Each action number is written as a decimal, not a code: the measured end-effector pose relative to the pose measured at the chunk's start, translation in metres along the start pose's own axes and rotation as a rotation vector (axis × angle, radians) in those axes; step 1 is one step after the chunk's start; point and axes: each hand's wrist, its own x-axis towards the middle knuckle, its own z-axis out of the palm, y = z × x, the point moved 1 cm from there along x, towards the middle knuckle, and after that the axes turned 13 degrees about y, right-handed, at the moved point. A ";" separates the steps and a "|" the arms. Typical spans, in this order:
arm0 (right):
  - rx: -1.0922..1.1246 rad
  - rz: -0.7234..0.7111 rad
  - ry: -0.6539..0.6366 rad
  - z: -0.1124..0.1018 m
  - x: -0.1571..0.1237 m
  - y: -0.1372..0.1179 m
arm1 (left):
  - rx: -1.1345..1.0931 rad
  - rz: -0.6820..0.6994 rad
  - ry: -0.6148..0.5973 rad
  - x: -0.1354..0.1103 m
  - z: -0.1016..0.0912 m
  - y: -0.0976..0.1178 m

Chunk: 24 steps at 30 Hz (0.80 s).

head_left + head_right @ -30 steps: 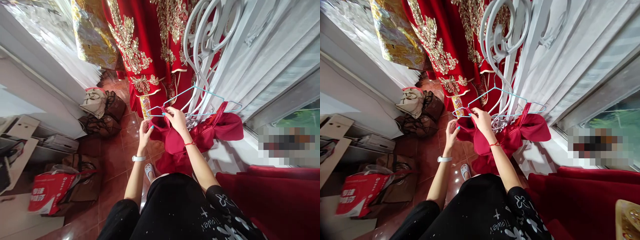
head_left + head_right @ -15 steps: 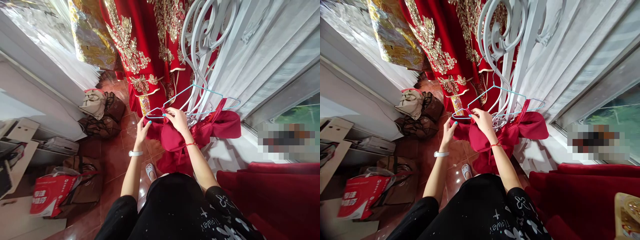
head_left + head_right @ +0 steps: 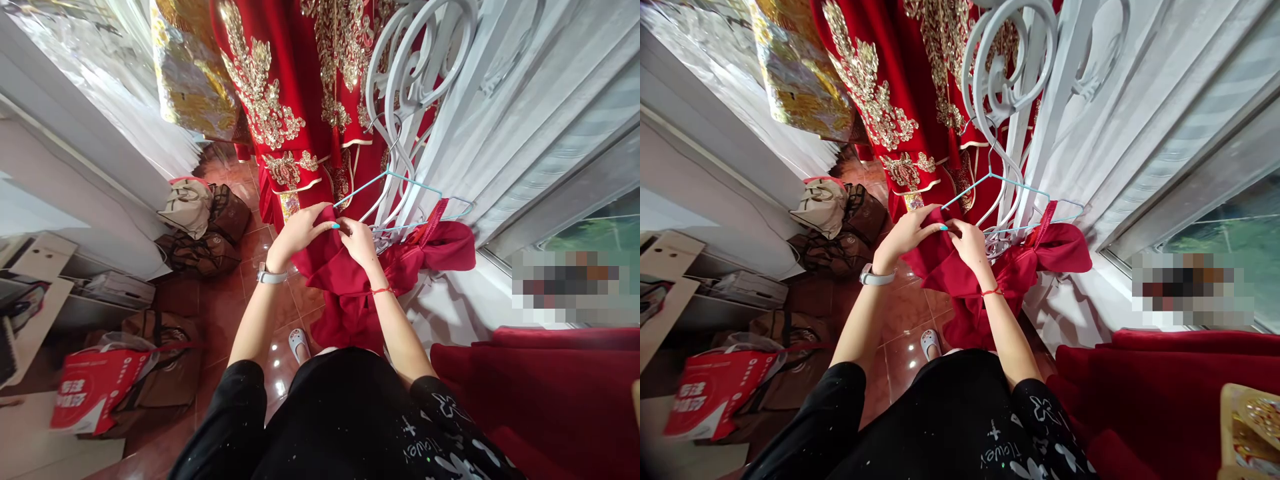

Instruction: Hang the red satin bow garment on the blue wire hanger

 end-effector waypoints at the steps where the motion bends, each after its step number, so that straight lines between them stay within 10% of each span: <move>1: 0.033 -0.020 0.004 -0.001 -0.002 0.000 | 0.007 -0.002 0.006 -0.001 0.001 0.000; 5: 0.167 -0.181 0.086 -0.032 -0.017 -0.001 | 0.017 0.025 0.058 -0.008 0.002 -0.008; 11: -0.276 -0.235 0.653 -0.173 -0.055 0.049 | -0.030 0.143 0.245 -0.018 0.001 -0.022; 14: -0.361 -0.172 0.456 -0.224 -0.070 0.078 | -0.011 0.240 0.360 -0.016 0.014 -0.004; 24: -0.381 -0.103 0.288 -0.235 -0.079 0.092 | -0.134 0.412 -0.285 0.038 0.135 0.104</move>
